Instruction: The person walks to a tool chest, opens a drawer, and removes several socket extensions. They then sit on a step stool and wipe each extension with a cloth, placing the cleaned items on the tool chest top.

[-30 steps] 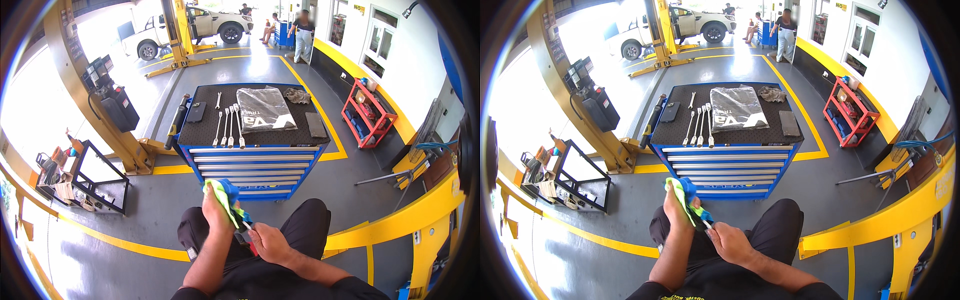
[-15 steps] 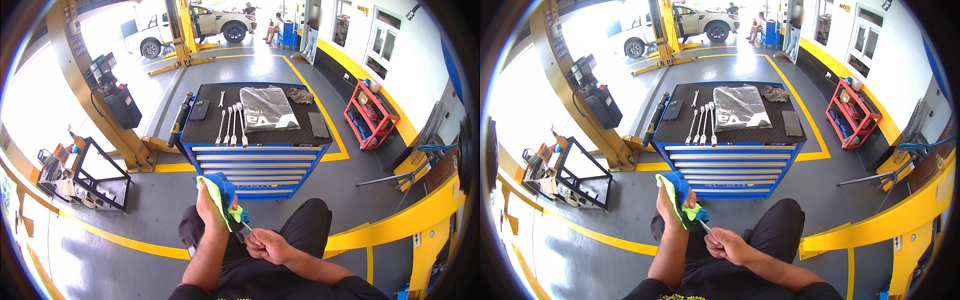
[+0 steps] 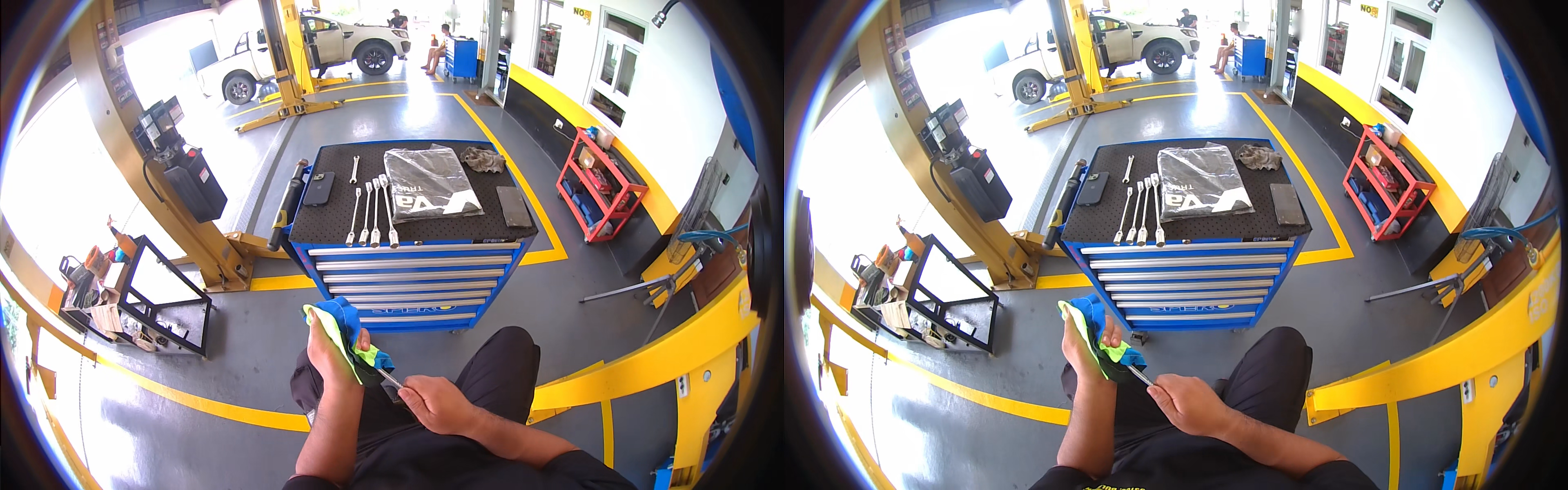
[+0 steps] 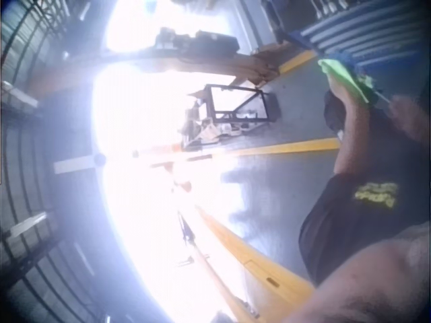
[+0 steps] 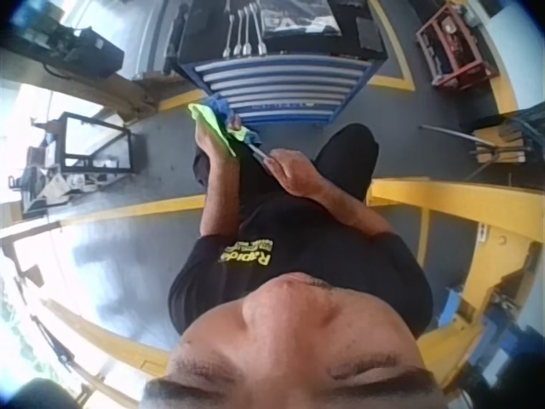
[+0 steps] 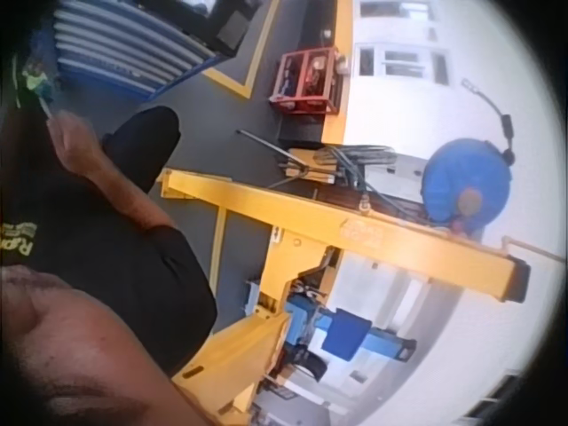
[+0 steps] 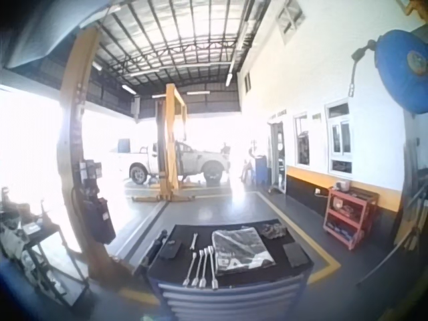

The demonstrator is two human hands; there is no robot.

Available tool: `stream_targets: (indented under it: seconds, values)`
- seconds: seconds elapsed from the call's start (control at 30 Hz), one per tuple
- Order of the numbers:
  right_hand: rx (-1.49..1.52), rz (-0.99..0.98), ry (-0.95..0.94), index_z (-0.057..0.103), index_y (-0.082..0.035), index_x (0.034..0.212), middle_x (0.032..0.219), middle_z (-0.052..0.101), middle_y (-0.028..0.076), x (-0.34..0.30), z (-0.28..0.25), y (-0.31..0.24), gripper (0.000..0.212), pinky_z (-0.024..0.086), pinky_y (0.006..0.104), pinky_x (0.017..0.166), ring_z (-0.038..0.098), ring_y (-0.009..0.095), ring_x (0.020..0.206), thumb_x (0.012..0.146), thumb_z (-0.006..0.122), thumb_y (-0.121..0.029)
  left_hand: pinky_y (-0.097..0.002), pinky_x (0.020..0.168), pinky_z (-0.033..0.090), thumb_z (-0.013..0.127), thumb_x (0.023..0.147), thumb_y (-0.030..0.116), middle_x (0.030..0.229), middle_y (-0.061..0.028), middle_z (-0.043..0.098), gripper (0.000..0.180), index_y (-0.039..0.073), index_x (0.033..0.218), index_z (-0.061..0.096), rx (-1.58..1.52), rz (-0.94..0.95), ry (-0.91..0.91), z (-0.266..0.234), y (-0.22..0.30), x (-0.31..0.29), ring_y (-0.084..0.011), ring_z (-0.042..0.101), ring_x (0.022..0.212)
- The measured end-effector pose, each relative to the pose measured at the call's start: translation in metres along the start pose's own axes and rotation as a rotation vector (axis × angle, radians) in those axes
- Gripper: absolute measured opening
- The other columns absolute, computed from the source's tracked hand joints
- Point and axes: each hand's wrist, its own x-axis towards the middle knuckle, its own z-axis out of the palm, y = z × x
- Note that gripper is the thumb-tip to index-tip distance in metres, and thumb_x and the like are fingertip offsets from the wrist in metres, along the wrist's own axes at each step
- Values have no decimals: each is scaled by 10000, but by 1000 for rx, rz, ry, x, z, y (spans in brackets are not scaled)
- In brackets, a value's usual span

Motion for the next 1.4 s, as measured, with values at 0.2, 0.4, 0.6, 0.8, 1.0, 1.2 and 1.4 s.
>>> stream_targets:
  seconds: [0.2, 0.4, 0.6, 0.8, 1.0, 1.2, 1.4]
  values:
    - [-595, -180, 150, 519, -42, 804, 728, 575, 117, 13, 7, 10, 243, 476, 446, 550, 599, 347, 628, 970, 584, -207, -323, 513, 494, 392, 1067, 398, 818, -47, 615, 334, 108, 1043, 556, 115, -143, 270, 11, -28, -25, -181, 593, 615]
    - [-340, -111, 58, 497, -39, 810, 689, 527, 81, 3, 10, 9, 232, 448, 405, 548, 554, 298, 571, 981, 549, -187, -325, 498, 478, 382, 1066, 404, 780, -65, 589, 378, 65, 1057, 550, 27, 2, 81, -10, 0, 0, -192, 563, 552]
    - [1137, 450, -90, 419, -113, 742, 665, 348, -35, 3, 26, 14, 383, 308, 242, 506, 363, 84, 552, 1057, 434, -331, -342, 557, 515, 409, 1056, 436, 851, -91, 633, 390, 77, 1095, 557, 195, 63, 212, -20, -59, -35, -209, 599, 592]
    - [1589, 511, -409, 372, -162, 712, 631, 300, -45, 5, 15, 13, 437, 254, 223, 470, 264, 68, 484, 1047, 432, -435, -344, 519, 471, 383, 1048, 486, 649, -88, 546, 482, 41, 960, 546, 142, 14, 180, 14, 2, -25, -211, 534, 518]
    - [1754, 536, -493, 367, -163, 708, 621, 300, -51, -3, 21, 17, 431, 237, 215, 456, 260, 62, 479, 1056, 414, -413, -309, 525, 430, 392, 1047, 464, 635, -63, 488, 440, 62, 938, 534, 196, 127, 227, 11, 11, -19, -166, 473, 525]
    - [1329, 401, -312, 381, -145, 735, 651, 314, -33, -5, 24, 9, 416, 267, 225, 483, 288, 69, 509, 1073, 385, -388, -307, 503, 405, 398, 1048, 466, 634, -55, 472, 418, 81, 959, 535, 87, 54, 150, 0, 2, -21, -163, 463, 506]
    - [765, 301, -93, 457, -84, 792, 681, 399, -20, -5, 35, 15, 371, 337, 245, 524, 362, 96, 567, 1087, 395, -300, -313, 456, 443, 368, 1061, 442, 761, -84, 596, 438, 50, 1036, 563, 206, -83, 45, -14, -16, -29, -201, 547, 528]
